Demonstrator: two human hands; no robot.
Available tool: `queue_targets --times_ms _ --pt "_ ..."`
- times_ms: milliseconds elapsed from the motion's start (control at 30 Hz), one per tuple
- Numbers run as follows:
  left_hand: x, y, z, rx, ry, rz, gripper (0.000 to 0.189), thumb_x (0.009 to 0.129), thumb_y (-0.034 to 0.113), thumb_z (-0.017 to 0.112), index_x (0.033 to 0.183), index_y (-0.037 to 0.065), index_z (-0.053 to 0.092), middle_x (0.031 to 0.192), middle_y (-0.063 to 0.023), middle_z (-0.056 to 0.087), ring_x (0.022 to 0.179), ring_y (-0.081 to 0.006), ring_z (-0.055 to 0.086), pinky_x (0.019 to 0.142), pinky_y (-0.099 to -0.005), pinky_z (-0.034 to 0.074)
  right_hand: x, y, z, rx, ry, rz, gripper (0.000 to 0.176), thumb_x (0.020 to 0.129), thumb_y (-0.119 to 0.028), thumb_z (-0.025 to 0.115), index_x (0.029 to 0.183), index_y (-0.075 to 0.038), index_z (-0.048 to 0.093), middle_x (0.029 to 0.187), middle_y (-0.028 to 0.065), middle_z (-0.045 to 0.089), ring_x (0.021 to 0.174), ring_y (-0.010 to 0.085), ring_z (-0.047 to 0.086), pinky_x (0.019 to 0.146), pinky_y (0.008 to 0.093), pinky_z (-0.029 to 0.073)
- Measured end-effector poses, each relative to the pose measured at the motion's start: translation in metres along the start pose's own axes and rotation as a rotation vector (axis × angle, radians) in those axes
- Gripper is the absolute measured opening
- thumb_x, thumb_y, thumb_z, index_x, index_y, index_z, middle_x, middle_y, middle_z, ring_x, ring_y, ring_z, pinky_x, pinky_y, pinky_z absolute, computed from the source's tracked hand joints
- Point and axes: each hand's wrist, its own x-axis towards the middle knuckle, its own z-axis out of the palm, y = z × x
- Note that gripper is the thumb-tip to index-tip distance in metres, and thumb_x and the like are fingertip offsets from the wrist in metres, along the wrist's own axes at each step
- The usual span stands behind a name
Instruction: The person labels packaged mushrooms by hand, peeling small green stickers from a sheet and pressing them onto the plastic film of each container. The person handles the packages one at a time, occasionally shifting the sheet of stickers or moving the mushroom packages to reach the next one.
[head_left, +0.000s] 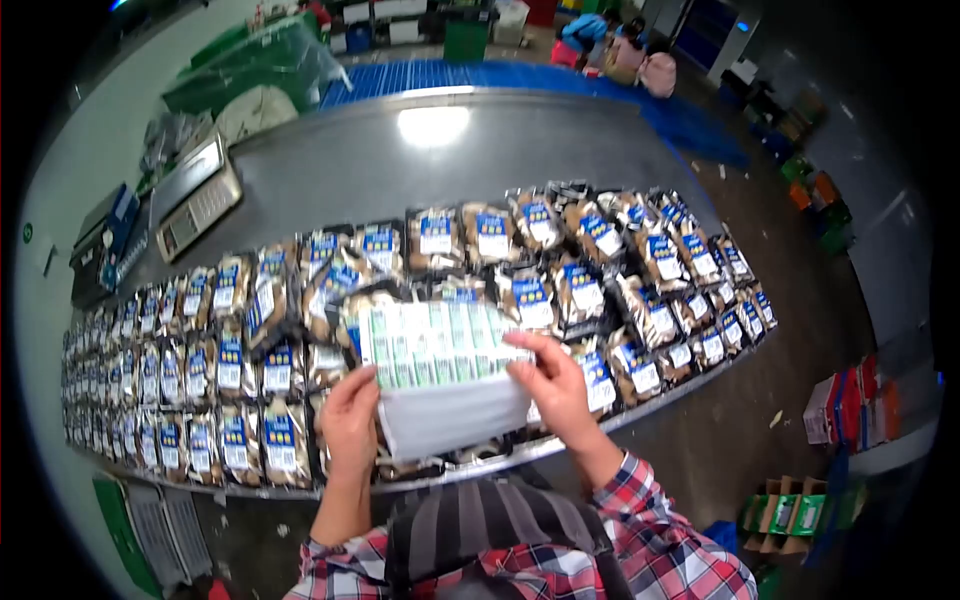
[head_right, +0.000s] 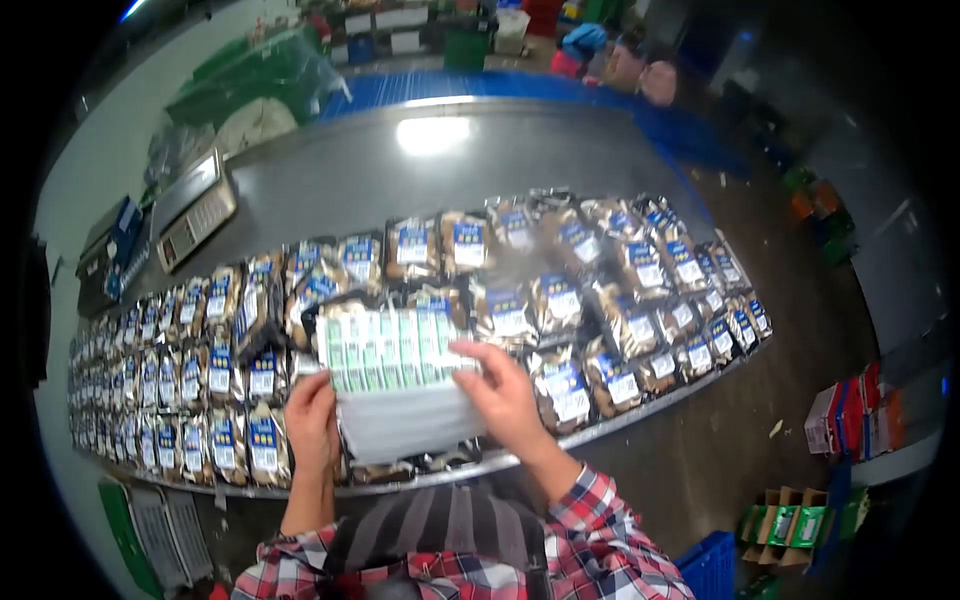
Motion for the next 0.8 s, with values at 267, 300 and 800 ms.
queue_targets --times_ms 267,300,800 --pt "-0.003 0.022 0.001 0.397 -0.186 -0.054 0.034 0.079 -0.002 0.06 0.112 -0.002 0.054 0.096 -0.0063 0.061 0.085 -0.0067 0.055 0.073 -0.0184 0.043 0.01 0.001 -0.014 -0.522 -0.1 -0.233 0.027 0.077 -0.007 0.063 0.103 -0.004 0.056 0.09 0.0106 0.053 0.076 0.0207 0.053 0.066 0.0278 0.043" --pt "-0.001 0.021 0.001 0.445 -0.173 -0.063 0.031 0.078 -0.002 0.061 0.109 -0.002 0.056 0.093 -0.005 0.061 0.083 -0.0061 0.055 0.072 -0.0181 0.043 0.012 0.001 -0.016 -0.536 -0.128 -0.204 0.026 0.077 -0.007 0.063 0.101 -0.004 0.056 0.089 0.0105 0.053 0.077 0.0211 0.053 0.066 0.028 0.044" --pt "-0.001 0.007 -0.004 0.595 -0.153 -0.123 0.019 0.073 -0.003 0.062 0.091 0.001 0.059 0.101 -0.0061 0.051 0.089 -0.0114 0.053 0.072 -0.0202 0.042 0.019 0.008 -0.012 -0.649 -0.11 -0.325 0.011 0.074 -0.004 0.066 0.081 -0.004 0.058 0.088 0.0039 0.053 0.081 0.0152 0.05 0.073 0.0276 0.04"
